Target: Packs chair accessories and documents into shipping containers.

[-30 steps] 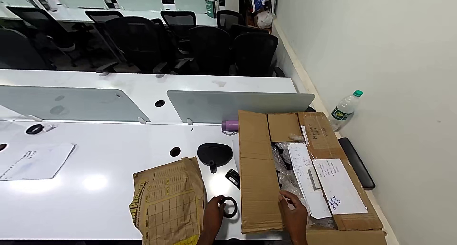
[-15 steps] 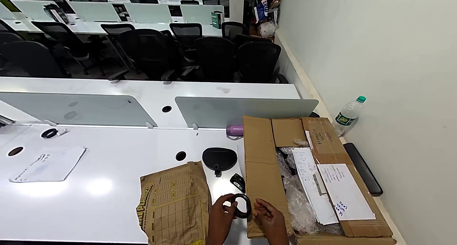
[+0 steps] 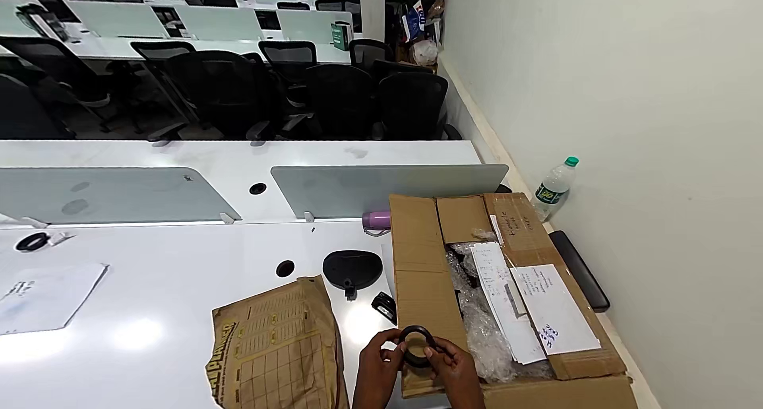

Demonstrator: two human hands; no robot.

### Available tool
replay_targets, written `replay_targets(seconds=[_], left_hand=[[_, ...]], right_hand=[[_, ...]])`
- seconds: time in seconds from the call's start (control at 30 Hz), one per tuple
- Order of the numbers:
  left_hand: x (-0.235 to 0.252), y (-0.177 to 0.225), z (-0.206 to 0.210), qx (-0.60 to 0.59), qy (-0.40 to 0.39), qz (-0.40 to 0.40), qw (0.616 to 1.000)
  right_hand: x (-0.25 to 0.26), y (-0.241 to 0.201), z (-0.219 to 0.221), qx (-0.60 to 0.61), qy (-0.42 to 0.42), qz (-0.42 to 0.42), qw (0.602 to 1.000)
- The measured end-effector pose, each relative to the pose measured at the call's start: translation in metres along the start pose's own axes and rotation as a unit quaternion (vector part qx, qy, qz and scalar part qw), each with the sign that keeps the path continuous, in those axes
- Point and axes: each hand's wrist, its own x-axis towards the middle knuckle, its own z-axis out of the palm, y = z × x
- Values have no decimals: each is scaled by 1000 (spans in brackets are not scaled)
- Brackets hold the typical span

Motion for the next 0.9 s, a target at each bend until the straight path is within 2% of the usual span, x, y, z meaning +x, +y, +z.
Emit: replay_targets(seconds=[0.17, 0.3, 0.4, 0.53, 0.9], left_hand=[[-1, -6, -3, -8, -19, 4, 1000], [-3, -11, -4, -2, -20, 8, 1000], [-3, -14, -5, 1, -22, 2, 1000], [-3, -14, -3, 0, -21, 1, 1000], [-4, -18, -1, -1, -12, 4, 1000]], right_hand=[[16, 2, -40, -3, 119, -41, 992], [34, 17, -93, -115, 194, -18, 974], [42, 36, -116, -236, 188, -5, 953], [49, 60, -119, -367, 165, -5, 915], [82, 82, -92, -505, 71, 129, 851]])
